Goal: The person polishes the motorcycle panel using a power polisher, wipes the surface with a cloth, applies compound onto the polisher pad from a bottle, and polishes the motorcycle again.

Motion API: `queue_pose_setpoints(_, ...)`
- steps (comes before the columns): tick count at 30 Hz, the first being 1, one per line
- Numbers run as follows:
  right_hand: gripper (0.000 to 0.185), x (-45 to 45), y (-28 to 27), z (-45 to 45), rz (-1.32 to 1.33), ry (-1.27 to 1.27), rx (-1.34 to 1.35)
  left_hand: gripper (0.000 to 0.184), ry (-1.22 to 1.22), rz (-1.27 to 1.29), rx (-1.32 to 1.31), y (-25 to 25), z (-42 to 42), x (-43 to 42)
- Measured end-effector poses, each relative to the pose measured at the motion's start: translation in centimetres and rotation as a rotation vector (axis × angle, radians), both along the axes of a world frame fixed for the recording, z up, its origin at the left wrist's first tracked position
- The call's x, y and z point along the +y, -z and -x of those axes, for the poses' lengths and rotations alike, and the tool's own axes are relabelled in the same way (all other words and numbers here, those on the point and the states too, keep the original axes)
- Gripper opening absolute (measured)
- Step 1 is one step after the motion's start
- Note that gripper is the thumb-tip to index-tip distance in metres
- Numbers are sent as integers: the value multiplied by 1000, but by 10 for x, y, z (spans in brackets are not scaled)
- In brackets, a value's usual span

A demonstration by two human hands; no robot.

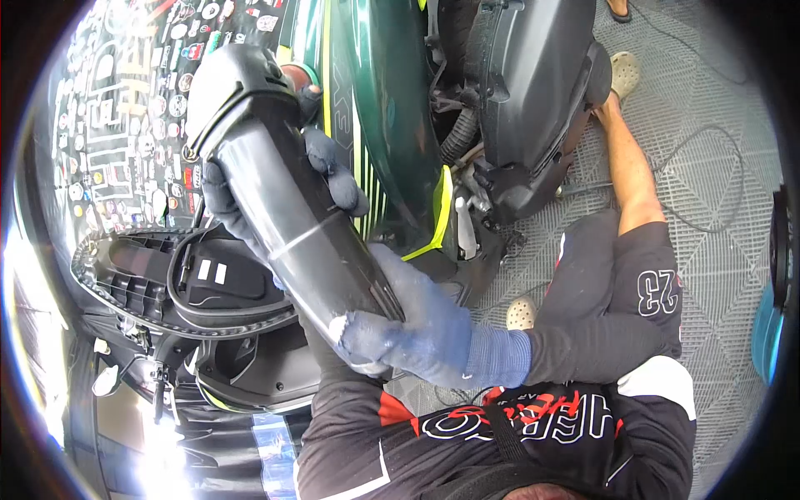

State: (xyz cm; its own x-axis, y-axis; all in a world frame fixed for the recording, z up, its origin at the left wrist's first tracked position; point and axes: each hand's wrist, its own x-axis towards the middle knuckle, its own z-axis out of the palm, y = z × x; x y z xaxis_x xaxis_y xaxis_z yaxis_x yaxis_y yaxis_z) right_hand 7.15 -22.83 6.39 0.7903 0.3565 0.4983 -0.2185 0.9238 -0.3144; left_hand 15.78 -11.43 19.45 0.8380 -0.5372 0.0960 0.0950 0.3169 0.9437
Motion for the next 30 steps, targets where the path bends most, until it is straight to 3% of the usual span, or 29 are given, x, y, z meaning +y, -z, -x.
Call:
queue_pose_setpoints(4,83,-13,-1,-1,12,-66,19,96,51,22,42,1,0,-1)
queue_pose_setpoints(6,81,-19,-4,0,64,-230,48,96,76,57,47,5,5,9)
queue_pose_setpoints(10,79,-25,2,19,123,-250,3,90,133,128,-27,21,29,27)
queue_pose_setpoints(13,77,-51,-5,22,183,-731,111,93,262,202,-36,30,37,40)
queue_pose_setpoints(14,77,-56,-11,21,212,-722,100,93,244,217,-33,29,36,41)
queue_pose_setpoints(16,73,-64,-24,18,286,-430,121,90,106,339,-33,33,37,20)
queue_pose_setpoints(18,72,-66,-34,14,300,-371,116,88,-60,338,-53,31,28,5)
queue_pose_setpoints(21,72,-83,-54,11,588,-313,126,82,-184,432,4,34,33,-7)
queue_pose_setpoints(24,70,-112,-75,-1,843,-255,-40,79,-167,606,-83,54,41,-16)
queue_pose_setpoints(25,69,-116,-73,-6,955,-168,-83,91,173,737,-187,61,29,-16)
queue_pose_setpoints(28,61,-132,-93,-10,994,-52,38,71,-484,517,-323,63,9,-24)
queue_pose_setpoints(30,60,-145,-93,-19,1025,114,127,48,-395,516,-508,58,-12,-36)
